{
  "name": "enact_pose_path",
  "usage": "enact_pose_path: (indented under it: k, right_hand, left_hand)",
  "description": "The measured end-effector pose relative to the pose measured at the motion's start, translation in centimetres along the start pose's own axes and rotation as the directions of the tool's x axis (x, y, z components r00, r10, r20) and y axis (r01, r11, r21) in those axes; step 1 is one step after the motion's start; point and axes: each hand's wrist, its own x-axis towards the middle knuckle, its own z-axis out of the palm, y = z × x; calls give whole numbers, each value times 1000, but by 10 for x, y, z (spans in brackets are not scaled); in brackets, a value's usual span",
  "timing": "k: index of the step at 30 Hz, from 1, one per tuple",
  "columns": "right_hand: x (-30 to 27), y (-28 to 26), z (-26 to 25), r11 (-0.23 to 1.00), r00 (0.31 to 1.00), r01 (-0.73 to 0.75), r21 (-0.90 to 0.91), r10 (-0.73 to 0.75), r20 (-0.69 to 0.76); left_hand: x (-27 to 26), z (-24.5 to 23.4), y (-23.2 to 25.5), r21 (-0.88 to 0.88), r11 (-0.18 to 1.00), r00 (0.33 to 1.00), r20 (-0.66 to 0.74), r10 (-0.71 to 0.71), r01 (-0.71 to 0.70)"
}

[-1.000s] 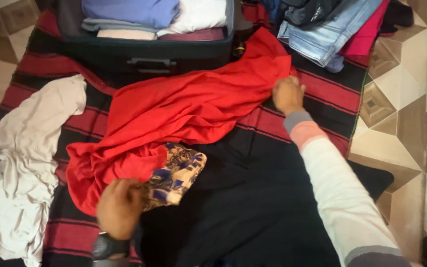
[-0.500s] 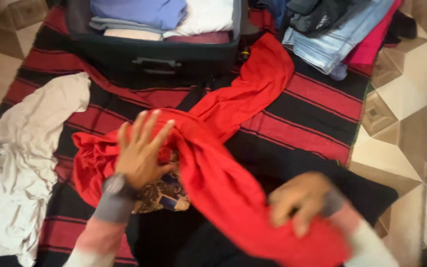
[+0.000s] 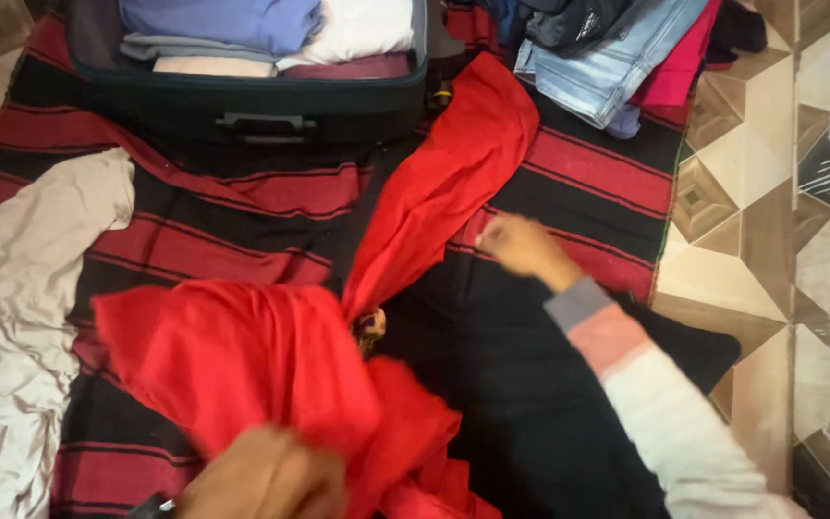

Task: The person folds a light blue shirt, black trousers, and a red garment by hand and places them into a suitcase while sitting on a rug.

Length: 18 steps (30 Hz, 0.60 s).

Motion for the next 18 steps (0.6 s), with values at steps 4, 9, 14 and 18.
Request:
enact_pose_path:
  k: [4, 9, 14, 18]
  right_hand:
    - [51, 14, -7, 976, 965, -161, 145, 186, -186]
    - [80, 18, 36, 953, 937, -187, 238, 245, -248]
    - [95, 31, 78, 996, 886, -85, -19, 67, -458]
    - [85, 15, 50, 989, 884, -137, -54, 97, -458]
  left_hand:
    - [0, -22, 6, -263, 871, 739, 657, -154, 415]
    - [65, -30, 12, -18, 951, 931, 212, -298, 309]
    - [138, 6, -94, 535, 610, 763, -108, -637, 585]
    - [105, 2, -182, 597, 489, 578, 53, -814, 635]
